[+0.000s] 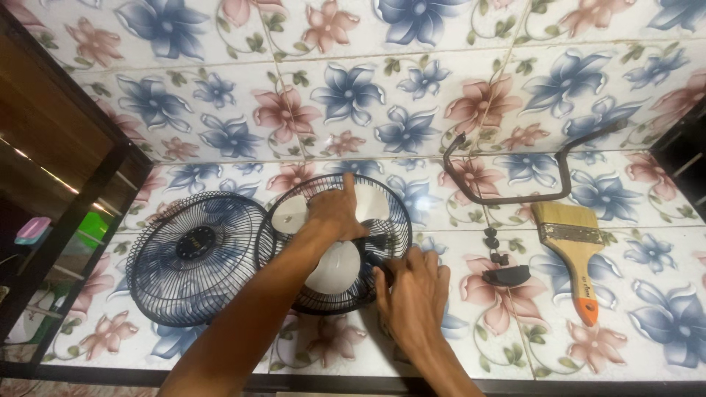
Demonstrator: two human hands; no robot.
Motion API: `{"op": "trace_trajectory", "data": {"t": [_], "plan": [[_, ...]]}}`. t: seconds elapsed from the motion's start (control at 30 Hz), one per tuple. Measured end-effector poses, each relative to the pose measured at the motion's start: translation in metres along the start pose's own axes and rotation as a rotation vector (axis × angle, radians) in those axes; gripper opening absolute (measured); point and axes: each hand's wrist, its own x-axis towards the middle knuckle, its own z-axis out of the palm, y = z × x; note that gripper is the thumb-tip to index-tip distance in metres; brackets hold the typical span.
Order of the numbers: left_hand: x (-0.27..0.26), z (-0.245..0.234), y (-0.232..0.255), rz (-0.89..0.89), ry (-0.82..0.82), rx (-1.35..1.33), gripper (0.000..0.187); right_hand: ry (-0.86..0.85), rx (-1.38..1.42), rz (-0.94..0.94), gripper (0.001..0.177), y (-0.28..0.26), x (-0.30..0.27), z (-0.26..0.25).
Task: The person assembles a small electric fan on a tiled countertop. They place the fan blades into the motor housing, secure the rear grille, and then attach the front grille. Finally, they use a paintbrush to dust the assembled fan.
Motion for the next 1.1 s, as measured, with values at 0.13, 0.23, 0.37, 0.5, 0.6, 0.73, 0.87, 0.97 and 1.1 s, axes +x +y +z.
{"op": "trace_trajectory", "data": {"t": [0.13, 0.23, 0.37, 0.5, 0.6, 0.73, 0.87, 0.97, 1.1], "plan": [[0.004, 0.002, 0.0, -0.031, 0.003, 0.013, 0.112, 0.03, -0.029, 0.006, 0.024, -0.005, 0.003, 0.008], [0.005, 0.004, 0.001, -0.042, 0.014, 0.0, 0.109, 0.007, -0.109, 0.008, 0.027, -0.012, -0.001, 0.012], [0.003, 0.004, 0.001, -0.07, 0.02, -0.016, 0.116, -0.224, -0.108, 0.094, 0.026, -0.026, -0.005, 0.015], [0.002, 0.004, -0.001, -0.061, 0.04, -0.041, 0.116, -0.377, -0.178, 0.105, 0.029, -0.032, 0.003, 0.017], [0.002, 0.007, -0.002, -0.086, 0.053, -0.068, 0.113, -0.547, -0.264, 0.065, 0.027, -0.025, 0.019, 0.023], [0.003, 0.002, -0.004, -0.119, 0.049, -0.079, 0.124, -0.669, -0.13, 0.03, 0.022, -0.001, 0.039, 0.023], [0.002, 0.004, -0.004, -0.172, 0.061, -0.101, 0.116, -0.548, -0.084, -0.06, 0.021, 0.01, 0.036, 0.022], [0.003, 0.002, -0.004, -0.178, 0.059, -0.079, 0.111, -0.623, -0.043, -0.162, 0.024, 0.009, 0.033, 0.017], [0.0, 0.001, -0.005, -0.163, 0.058, -0.106, 0.107, -0.907, -0.072, -0.078, 0.028, 0.008, 0.04, 0.006]]}}
